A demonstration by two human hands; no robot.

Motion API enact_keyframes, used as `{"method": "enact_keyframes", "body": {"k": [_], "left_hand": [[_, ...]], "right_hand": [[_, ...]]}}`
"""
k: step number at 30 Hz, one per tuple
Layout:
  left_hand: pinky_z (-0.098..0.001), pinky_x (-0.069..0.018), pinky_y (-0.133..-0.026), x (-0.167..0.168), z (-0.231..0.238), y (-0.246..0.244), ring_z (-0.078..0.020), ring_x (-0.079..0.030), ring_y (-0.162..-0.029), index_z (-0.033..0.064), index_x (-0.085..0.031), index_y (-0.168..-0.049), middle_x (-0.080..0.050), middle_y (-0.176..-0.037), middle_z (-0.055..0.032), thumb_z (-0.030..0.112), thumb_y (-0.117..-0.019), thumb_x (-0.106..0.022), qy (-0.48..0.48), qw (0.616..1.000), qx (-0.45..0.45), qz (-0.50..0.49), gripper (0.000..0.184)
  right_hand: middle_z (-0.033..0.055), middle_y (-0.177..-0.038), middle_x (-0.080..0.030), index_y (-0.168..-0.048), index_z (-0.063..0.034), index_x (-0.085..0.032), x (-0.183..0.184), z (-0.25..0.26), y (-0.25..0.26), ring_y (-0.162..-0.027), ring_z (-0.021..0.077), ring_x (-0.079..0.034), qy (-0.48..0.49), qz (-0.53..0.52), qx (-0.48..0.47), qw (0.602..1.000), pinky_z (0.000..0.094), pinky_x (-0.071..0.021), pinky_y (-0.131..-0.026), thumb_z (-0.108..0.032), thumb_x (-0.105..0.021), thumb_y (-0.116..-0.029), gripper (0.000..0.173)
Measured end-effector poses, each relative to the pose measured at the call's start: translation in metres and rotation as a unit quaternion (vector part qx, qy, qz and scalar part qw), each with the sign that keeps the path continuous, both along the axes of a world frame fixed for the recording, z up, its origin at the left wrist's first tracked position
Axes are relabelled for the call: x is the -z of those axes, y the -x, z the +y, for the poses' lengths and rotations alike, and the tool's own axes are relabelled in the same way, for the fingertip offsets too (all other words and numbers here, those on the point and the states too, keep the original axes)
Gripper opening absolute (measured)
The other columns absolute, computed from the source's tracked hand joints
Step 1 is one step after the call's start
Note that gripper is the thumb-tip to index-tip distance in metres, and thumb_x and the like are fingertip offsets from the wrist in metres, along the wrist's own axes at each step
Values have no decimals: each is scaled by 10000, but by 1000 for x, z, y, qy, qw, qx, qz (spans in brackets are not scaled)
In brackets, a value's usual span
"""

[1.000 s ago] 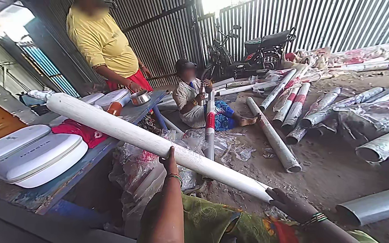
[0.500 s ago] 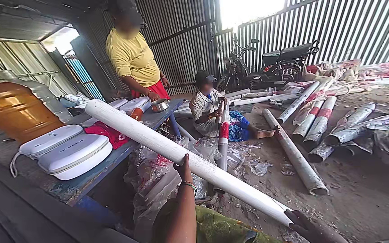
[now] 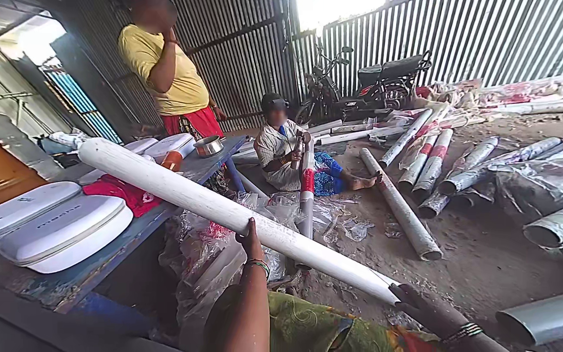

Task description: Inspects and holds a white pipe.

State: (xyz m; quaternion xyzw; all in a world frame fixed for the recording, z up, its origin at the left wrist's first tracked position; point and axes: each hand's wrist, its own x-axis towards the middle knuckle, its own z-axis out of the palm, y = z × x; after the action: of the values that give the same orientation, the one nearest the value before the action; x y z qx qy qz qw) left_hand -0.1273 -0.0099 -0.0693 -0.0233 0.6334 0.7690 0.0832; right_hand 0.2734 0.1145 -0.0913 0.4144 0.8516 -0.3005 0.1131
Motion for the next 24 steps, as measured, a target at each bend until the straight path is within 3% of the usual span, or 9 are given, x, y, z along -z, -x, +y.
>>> {"method": "enact_keyframes", "body": {"k": [24], "left_hand": [[-594, -431, -1049, 3, 2, -4, -401, -422, -1382, 51, -106, -1578, -341, -1541, -283, 450, -1007, -590, 11, 1000, 4, 8, 849]], "right_hand": [[304, -1256, -651, -1446, -15, -515, 0, 2, -4, -1189, 476, -629, -8, 14, -1, 1000, 650, -457, -1013, -374, -576, -1059, 531]]}}
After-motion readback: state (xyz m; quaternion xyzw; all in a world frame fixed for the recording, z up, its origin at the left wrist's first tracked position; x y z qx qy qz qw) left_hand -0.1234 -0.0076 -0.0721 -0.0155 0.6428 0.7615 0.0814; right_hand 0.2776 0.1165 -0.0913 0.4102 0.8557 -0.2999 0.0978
